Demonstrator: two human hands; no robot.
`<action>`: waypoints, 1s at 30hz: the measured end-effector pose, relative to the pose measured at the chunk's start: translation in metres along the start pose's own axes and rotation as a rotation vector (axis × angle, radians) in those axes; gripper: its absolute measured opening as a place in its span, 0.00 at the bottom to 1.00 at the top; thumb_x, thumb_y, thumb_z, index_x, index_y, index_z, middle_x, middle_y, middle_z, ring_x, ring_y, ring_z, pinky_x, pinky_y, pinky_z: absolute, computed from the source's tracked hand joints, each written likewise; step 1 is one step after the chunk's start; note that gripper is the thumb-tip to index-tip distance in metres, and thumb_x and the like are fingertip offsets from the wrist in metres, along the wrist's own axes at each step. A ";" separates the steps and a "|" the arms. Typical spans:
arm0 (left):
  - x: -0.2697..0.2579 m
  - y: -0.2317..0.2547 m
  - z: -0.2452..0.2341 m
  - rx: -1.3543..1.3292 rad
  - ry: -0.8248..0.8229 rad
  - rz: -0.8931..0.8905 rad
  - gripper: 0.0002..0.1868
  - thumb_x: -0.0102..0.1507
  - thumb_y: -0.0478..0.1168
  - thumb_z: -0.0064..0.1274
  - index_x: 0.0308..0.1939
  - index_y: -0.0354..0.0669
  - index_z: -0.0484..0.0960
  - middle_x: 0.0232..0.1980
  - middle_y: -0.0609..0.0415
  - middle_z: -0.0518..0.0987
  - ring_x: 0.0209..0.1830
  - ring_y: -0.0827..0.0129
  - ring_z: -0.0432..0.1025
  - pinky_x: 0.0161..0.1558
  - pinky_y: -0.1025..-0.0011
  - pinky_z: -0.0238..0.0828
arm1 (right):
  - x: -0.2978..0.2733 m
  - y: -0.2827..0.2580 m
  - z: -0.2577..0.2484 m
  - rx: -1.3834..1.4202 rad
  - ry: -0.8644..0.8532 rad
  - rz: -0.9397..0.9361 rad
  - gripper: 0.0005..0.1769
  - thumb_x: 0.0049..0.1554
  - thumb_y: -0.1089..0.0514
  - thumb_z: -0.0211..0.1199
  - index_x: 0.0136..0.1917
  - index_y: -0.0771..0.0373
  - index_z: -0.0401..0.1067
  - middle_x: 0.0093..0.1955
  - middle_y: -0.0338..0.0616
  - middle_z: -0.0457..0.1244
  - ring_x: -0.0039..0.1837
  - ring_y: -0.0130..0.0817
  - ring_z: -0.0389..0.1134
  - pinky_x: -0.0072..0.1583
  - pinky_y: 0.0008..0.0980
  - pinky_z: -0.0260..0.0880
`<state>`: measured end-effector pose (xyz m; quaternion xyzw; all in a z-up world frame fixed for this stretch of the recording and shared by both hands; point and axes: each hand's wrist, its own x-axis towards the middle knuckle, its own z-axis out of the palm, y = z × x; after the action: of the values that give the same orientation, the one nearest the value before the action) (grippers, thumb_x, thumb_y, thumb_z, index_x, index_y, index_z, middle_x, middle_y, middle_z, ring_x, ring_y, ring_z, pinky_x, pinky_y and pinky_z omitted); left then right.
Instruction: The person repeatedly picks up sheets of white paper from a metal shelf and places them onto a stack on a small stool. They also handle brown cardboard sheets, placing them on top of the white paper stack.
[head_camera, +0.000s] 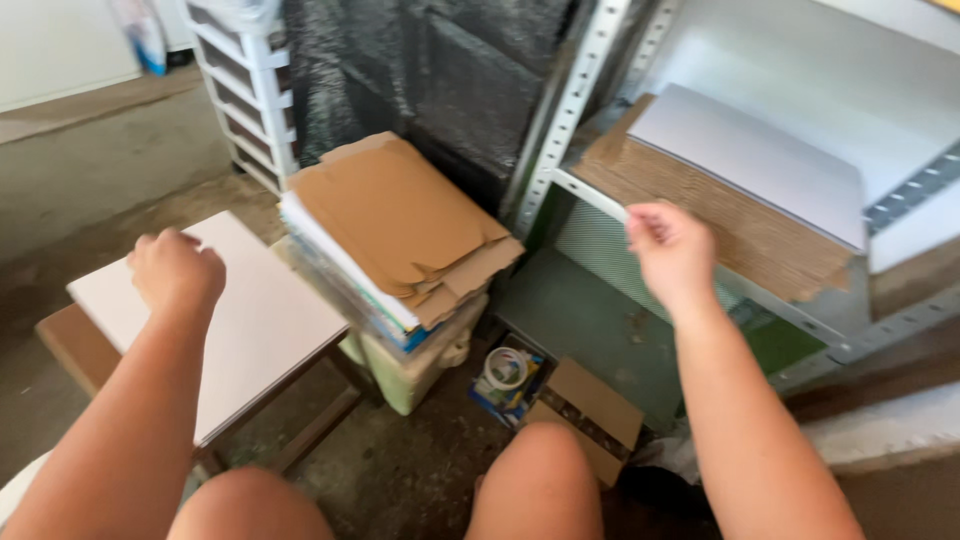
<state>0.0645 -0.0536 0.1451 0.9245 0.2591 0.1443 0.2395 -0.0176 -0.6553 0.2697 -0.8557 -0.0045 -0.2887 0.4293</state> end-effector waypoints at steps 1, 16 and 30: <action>-0.005 0.032 0.000 -0.007 -0.005 0.019 0.16 0.65 0.40 0.48 0.53 0.48 0.87 0.61 0.39 0.73 0.63 0.41 0.63 0.59 0.49 0.65 | 0.009 0.013 -0.026 -0.009 0.018 0.004 0.07 0.64 0.62 0.65 0.55 0.59 0.79 0.47 0.39 0.71 0.42 0.27 0.70 0.48 0.28 0.74; -0.179 0.458 0.009 -0.362 -0.415 0.848 0.14 0.56 0.52 0.60 0.44 0.57 0.87 0.46 0.52 0.85 0.56 0.53 0.79 0.58 0.56 0.76 | 0.123 0.155 -0.233 -0.842 0.278 0.377 0.21 0.54 0.38 0.72 0.54 0.52 0.83 0.49 0.52 0.72 0.61 0.55 0.72 0.60 0.51 0.72; -0.185 0.533 0.078 -0.284 -0.450 0.763 0.37 0.61 0.62 0.62 0.55 0.27 0.81 0.54 0.32 0.79 0.59 0.40 0.76 0.59 0.52 0.75 | 0.106 0.073 -0.218 -0.351 0.369 0.663 0.34 0.55 0.46 0.74 0.58 0.82 0.72 0.50 0.69 0.68 0.48 0.58 0.74 0.42 0.46 0.79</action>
<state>0.1612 -0.5838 0.3286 0.9201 -0.1801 0.0519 0.3440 -0.0173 -0.8880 0.3702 -0.8050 0.3976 -0.2796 0.3402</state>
